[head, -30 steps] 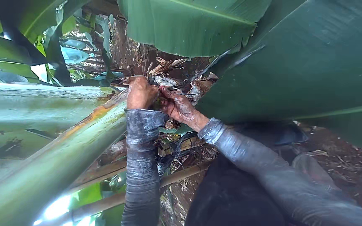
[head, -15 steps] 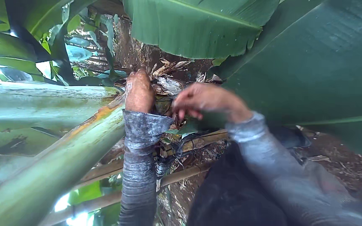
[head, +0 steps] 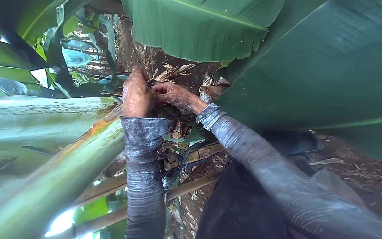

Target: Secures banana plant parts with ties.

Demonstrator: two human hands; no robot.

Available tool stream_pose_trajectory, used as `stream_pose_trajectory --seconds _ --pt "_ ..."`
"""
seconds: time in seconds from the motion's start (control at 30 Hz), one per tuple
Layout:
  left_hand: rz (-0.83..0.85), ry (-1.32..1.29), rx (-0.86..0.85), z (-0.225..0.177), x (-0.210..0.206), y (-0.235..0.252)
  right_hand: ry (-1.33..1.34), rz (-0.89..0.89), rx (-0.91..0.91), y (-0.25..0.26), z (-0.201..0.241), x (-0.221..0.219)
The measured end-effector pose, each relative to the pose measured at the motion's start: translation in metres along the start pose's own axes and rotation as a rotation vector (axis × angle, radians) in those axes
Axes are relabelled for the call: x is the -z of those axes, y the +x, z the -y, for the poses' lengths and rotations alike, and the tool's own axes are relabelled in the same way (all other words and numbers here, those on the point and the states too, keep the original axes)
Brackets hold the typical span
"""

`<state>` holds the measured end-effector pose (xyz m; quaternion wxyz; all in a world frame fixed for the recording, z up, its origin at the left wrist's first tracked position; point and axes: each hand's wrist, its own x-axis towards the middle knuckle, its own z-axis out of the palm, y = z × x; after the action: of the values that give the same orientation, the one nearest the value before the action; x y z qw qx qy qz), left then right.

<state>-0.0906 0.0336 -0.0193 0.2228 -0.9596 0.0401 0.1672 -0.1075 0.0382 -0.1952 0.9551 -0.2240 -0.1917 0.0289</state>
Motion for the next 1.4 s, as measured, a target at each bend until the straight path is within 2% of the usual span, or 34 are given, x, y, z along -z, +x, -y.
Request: stream_pose_trajectory --seconds 0.17,0.27,0.4,0.47,0.53,0.6,0.67,0.73,0.83,0.93,1.03,1.1,1.17,1.3,1.4 --pt "0.023 0.000 0.013 0.001 -0.001 -0.001 0.025 0.117 -0.023 0.009 -0.004 0.009" --pt "0.021 0.041 0.062 0.003 -0.002 0.001 0.035 0.013 -0.050 0.018 -0.005 0.009" --pt "-0.077 0.049 0.144 0.005 -0.014 0.009 0.304 -0.182 -0.190 0.016 -0.006 0.007" --pt "-0.148 -0.018 0.155 0.006 -0.024 0.011 0.291 -0.143 -0.290 0.012 -0.002 0.009" --pt "-0.194 -0.088 0.111 0.007 -0.034 -0.005 0.199 -0.065 -0.360 0.010 0.005 0.011" --pt "-0.266 -0.159 -0.014 0.014 -0.042 -0.029 0.100 0.011 -0.364 0.011 0.010 0.015" --pt "-0.372 -0.200 -0.066 0.021 -0.044 -0.024 -0.033 0.046 -0.325 0.021 0.014 0.017" --pt "-0.412 -0.203 -0.035 0.019 -0.040 -0.018 -0.192 0.026 -0.233 0.035 0.017 0.020" --pt "-0.355 -0.175 0.012 0.017 -0.032 -0.032 -0.541 -0.041 -0.078 0.030 0.016 0.016" --pt "-0.280 -0.162 0.053 0.011 -0.020 -0.057 -0.876 -0.159 0.055 0.035 0.009 0.030" --pt "-0.225 -0.200 0.060 0.005 -0.043 -0.084 -1.070 -0.131 0.163 0.060 -0.004 0.021" --pt "-0.229 -0.337 0.055 0.018 -0.072 -0.097 -1.185 -0.028 0.091 0.086 -0.011 0.007" --pt "-0.220 -0.572 0.082 0.038 -0.090 -0.110 -1.272 0.032 -0.088 0.102 -0.015 -0.004" --pt "-0.084 -1.289 0.165 0.044 -0.099 -0.128 -1.347 -0.083 -0.324 0.127 -0.010 -0.013" --pt "-0.048 -1.595 0.279 0.050 -0.102 -0.125 -1.427 -0.102 -0.435 0.145 -0.022 -0.010"
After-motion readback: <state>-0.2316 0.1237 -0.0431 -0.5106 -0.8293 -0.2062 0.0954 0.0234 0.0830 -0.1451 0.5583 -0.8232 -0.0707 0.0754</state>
